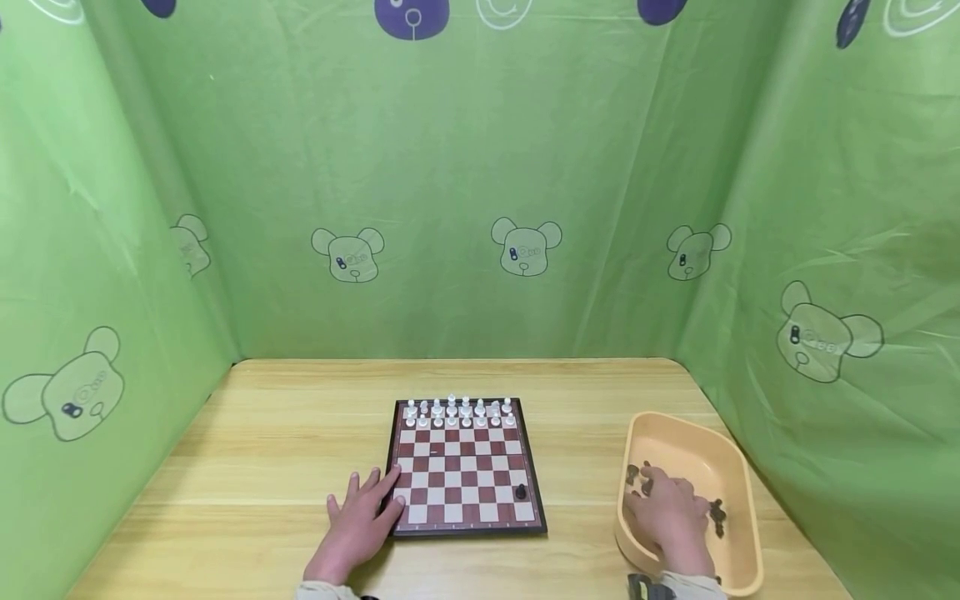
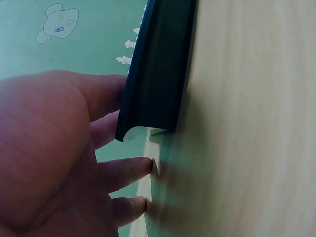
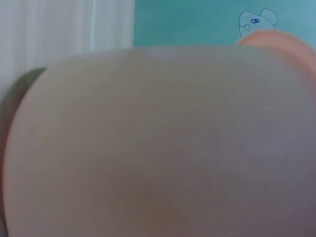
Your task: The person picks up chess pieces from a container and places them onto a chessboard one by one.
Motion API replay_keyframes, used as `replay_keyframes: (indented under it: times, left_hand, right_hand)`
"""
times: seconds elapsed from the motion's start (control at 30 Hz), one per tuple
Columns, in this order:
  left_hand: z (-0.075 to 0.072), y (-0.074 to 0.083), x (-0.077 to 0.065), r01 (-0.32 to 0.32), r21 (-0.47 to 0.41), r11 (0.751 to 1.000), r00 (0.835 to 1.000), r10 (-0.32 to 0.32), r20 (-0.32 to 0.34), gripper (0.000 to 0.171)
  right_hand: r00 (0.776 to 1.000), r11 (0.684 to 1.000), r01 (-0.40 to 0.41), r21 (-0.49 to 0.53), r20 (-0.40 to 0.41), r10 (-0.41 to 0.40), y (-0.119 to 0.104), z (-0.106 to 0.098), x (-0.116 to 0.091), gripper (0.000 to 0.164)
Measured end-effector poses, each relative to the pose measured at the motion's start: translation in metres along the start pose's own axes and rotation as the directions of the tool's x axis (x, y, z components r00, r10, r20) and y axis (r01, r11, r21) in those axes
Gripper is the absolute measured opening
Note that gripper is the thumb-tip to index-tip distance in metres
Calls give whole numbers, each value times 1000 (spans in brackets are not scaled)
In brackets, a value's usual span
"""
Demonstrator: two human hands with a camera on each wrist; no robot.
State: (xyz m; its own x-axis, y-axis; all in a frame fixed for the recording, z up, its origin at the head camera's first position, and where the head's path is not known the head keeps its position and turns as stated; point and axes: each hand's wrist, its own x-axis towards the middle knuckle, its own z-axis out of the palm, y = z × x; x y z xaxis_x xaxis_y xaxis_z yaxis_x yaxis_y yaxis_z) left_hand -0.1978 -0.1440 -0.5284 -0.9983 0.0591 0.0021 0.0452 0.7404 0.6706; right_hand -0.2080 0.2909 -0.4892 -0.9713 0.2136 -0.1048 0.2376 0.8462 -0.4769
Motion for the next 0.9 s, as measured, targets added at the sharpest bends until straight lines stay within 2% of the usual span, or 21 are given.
replay_keyframes:
  times: [0.2, 0.43, 0.9]
  left_hand:
    - [0, 0, 0, 0, 4, 1000, 1000, 0, 2, 51]
    - [1, -1, 0, -2, 5, 1000, 1000, 2, -1, 51]
    - [1, 0, 0, -1, 2, 1000, 1000, 1, -2, 51]
  right_hand:
    - [998, 998, 38, -52, -49, -40, 2, 1, 3, 54]
    - [996, 996, 40, -80, -72, -45, 4, 2, 7, 47]
    - [995, 1000, 16, 8, -98, -15, 3, 2, 6, 39]
